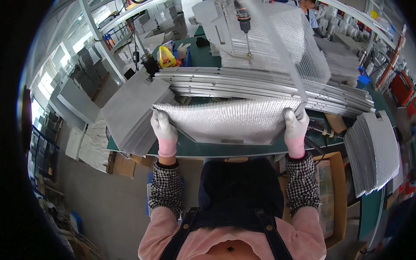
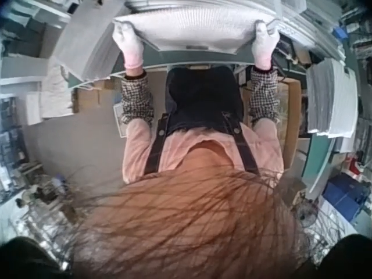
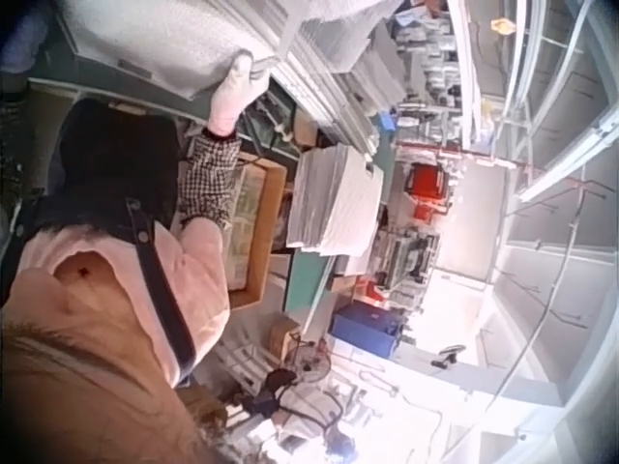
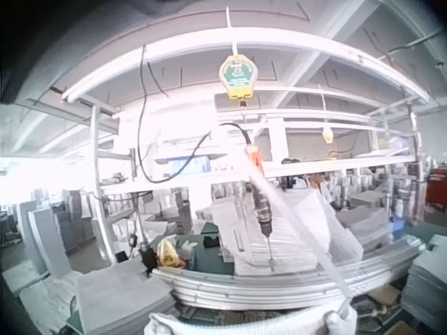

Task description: Assembling and inspecting metal mesh air filters by attaching frames and small metal components at a factory workstation.

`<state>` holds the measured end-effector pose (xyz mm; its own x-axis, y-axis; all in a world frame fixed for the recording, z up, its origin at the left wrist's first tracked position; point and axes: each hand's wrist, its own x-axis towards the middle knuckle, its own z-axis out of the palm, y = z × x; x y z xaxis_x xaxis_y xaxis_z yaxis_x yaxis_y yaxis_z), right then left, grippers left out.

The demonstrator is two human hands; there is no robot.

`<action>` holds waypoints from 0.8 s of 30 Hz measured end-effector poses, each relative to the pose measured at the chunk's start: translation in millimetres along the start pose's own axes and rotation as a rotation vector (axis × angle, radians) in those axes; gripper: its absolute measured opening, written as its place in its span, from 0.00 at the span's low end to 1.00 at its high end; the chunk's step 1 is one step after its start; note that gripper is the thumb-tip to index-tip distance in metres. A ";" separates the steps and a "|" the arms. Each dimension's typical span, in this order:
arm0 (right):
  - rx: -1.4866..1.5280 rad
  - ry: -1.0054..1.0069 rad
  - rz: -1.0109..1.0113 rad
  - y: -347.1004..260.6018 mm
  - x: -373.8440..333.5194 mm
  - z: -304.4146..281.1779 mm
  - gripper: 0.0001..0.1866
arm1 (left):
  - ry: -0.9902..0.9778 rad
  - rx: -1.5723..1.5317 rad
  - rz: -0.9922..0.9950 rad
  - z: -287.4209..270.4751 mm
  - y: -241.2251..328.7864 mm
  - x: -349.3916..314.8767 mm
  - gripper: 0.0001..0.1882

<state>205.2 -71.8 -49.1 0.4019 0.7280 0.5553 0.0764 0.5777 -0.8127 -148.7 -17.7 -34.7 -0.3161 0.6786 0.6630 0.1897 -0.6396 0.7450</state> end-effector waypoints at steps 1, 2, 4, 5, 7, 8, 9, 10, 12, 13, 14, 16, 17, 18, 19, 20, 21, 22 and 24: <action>-0.078 0.011 0.008 -5.8 -0.2 6.0 0.15 | -0.050 -0.053 -0.013 -2.6 -0.5 -1.0 0.19; -0.061 0.077 -0.022 -8.3 0.0 -0.8 0.17 | 0.001 -0.100 -0.019 14.3 22.8 -0.8 0.19; 0.046 0.100 -0.010 -25.9 -3.3 -9.4 0.19 | 0.010 -0.264 0.056 15.0 31.4 -9.2 0.20; 0.126 0.117 -0.025 -35.1 -10.1 0.6 0.16 | -0.264 -0.441 0.105 -8.4 26.2 -10.7 0.21; -0.029 -0.006 0.028 -8.7 -10.2 -2.0 0.09 | 0.028 -0.205 -0.029 3.0 1.3 -12.9 0.21; 0.048 0.016 -0.019 -5.2 -8.8 3.8 0.15 | 0.036 -0.206 -0.003 5.7 4.9 -8.9 0.20; 0.050 -0.010 0.013 -9.3 -9.8 2.7 0.16 | 0.069 -0.053 -0.082 1.1 16.9 -18.8 0.18; 0.045 -0.024 0.048 -13.7 -11.2 -3.1 0.18 | 0.068 -0.005 -0.102 9.3 39.3 -22.2 0.15; -0.037 -0.077 0.165 -31.0 -9.5 -10.5 0.11 | 0.037 0.080 -0.098 -5.2 36.4 -38.6 0.13; -0.082 -0.169 0.289 -45.8 -4.4 -10.0 0.10 | -0.018 0.002 -0.219 -14.9 41.2 -51.2 0.19; -0.133 -0.257 0.418 -57.6 1.9 -12.1 0.10 | -0.068 0.038 -0.304 -18.9 40.4 -63.9 0.20; -0.136 -0.372 0.421 -61.7 9.0 -12.4 0.18 | -0.157 0.051 -0.419 -17.7 32.8 -88.0 0.19; -0.181 -0.417 0.406 -61.7 9.7 -14.1 0.21 | -0.198 0.026 -0.446 -14.6 24.2 -99.8 0.18; -0.134 -0.472 0.447 -46.4 10.0 -20.5 0.23 | -0.212 -0.014 -0.560 -15.5 11.3 -112.7 0.21; -0.109 -0.437 0.492 -35.3 8.9 -23.8 0.22 | -0.283 -0.015 -0.578 -19.5 3.5 -120.6 0.23; -0.075 -0.416 0.535 -31.5 9.0 -20.5 0.22 | -0.341 -0.007 -0.592 -22.4 0.6 -120.7 0.24; -0.139 -0.361 0.563 -31.9 9.1 -15.2 0.22 | -0.374 0.020 -0.641 -25.3 -2.9 -111.9 0.24; -0.107 -0.362 0.547 -23.4 9.5 -8.8 0.22 | -0.374 0.062 -0.625 -30.4 4.7 -99.8 0.22; -0.132 -0.395 0.516 -14.8 9.0 4.3 0.18 | -0.192 0.120 -0.257 -25.8 -1.8 -85.3 0.29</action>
<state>203.8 -72.2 -31.3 0.0540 0.9943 0.0919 0.0848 0.0872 -0.9926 -146.0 -83.7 -94.5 -0.1889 0.8748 0.4461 0.2381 -0.4000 0.8851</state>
